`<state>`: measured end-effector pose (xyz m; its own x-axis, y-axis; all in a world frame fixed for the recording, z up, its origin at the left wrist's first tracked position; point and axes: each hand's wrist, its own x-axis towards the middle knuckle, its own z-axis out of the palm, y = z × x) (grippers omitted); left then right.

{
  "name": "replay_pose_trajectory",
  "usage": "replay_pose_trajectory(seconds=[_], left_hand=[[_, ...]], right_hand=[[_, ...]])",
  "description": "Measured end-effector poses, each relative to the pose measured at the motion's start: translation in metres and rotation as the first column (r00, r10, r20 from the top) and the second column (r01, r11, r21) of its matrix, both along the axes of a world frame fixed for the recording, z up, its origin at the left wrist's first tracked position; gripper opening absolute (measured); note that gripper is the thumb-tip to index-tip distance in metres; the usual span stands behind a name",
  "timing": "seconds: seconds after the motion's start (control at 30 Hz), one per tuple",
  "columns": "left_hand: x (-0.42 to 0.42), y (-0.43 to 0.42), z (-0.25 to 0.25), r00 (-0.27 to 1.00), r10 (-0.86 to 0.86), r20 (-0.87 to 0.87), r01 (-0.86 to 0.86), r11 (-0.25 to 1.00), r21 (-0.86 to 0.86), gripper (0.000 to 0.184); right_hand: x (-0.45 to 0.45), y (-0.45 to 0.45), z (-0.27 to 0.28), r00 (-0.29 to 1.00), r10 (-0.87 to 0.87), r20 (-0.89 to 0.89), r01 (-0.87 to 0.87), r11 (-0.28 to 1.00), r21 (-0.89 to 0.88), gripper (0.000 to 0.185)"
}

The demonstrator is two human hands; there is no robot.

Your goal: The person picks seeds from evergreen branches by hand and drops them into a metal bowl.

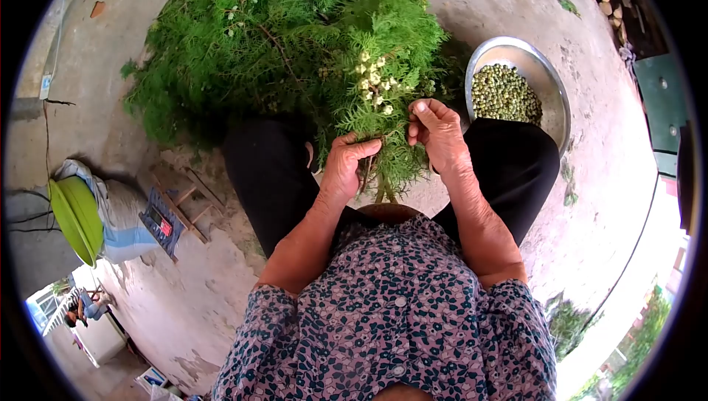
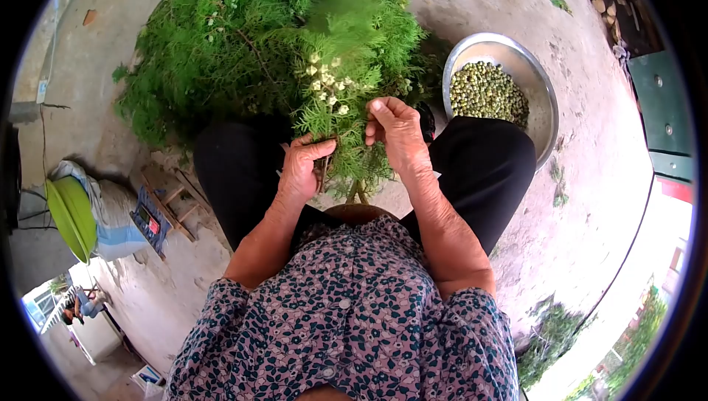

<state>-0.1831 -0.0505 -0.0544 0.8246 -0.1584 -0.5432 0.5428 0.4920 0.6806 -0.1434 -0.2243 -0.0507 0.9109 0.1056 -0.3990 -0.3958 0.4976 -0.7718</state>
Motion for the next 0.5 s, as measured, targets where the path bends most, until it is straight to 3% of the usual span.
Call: replay_pose_trajectory(seconds=[0.07,0.17,0.2,0.23,0.27,0.3,0.37,0.4,0.43,0.5], left_hand=[[0.002,0.004,-0.001,1.000,0.014,0.019,-0.013,0.999,-0.049,0.022],[0.005,0.005,-0.002,0.992,0.087,-0.086,-0.094,0.992,-0.081,0.021],[0.005,0.005,-0.003,0.993,0.092,-0.072,-0.097,0.993,-0.071,0.020],[0.004,0.005,-0.003,0.993,0.092,-0.072,-0.097,0.993,-0.072,0.020],[0.004,0.005,-0.003,0.995,0.071,-0.070,-0.078,0.991,-0.106,0.020],[0.004,0.003,-0.003,0.997,0.045,-0.065,-0.054,0.989,-0.141,0.021],[0.005,-0.001,-0.002,0.999,0.034,-0.041,-0.039,0.992,-0.120,0.021],[0.004,-0.002,-0.002,0.999,0.032,-0.022,-0.034,0.995,-0.092,0.021],[0.004,-0.004,0.001,0.999,0.032,-0.023,-0.034,0.995,-0.089,0.021],[0.003,-0.007,0.008,1.000,0.004,-0.022,-0.006,0.996,-0.088,0.020]], right_hand=[[0.003,-0.008,0.013,0.993,0.098,0.070,-0.098,0.995,-0.003,0.014],[0.014,-0.041,0.008,0.959,-0.012,0.283,-0.062,0.966,0.251,0.029],[0.018,-0.055,0.011,0.963,-0.211,0.170,0.087,0.834,0.544,0.038],[0.021,-0.066,0.013,0.932,-0.362,0.001,0.232,0.599,0.766,0.048],[0.023,-0.068,0.025,0.915,-0.403,-0.007,0.282,0.626,0.727,0.062],[0.022,-0.059,0.038,0.878,-0.473,-0.065,0.412,0.681,0.606,0.054],[0.021,-0.054,0.015,0.969,-0.186,0.162,0.130,0.944,0.303,0.040],[0.011,-0.030,0.029,0.964,-0.119,0.237,0.160,0.974,-0.161,0.024],[0.005,-0.020,0.028,0.953,0.062,0.298,0.089,0.879,-0.468,0.013],[0.002,0.000,0.018,0.845,0.236,0.481,0.136,0.774,-0.618,0.019]])
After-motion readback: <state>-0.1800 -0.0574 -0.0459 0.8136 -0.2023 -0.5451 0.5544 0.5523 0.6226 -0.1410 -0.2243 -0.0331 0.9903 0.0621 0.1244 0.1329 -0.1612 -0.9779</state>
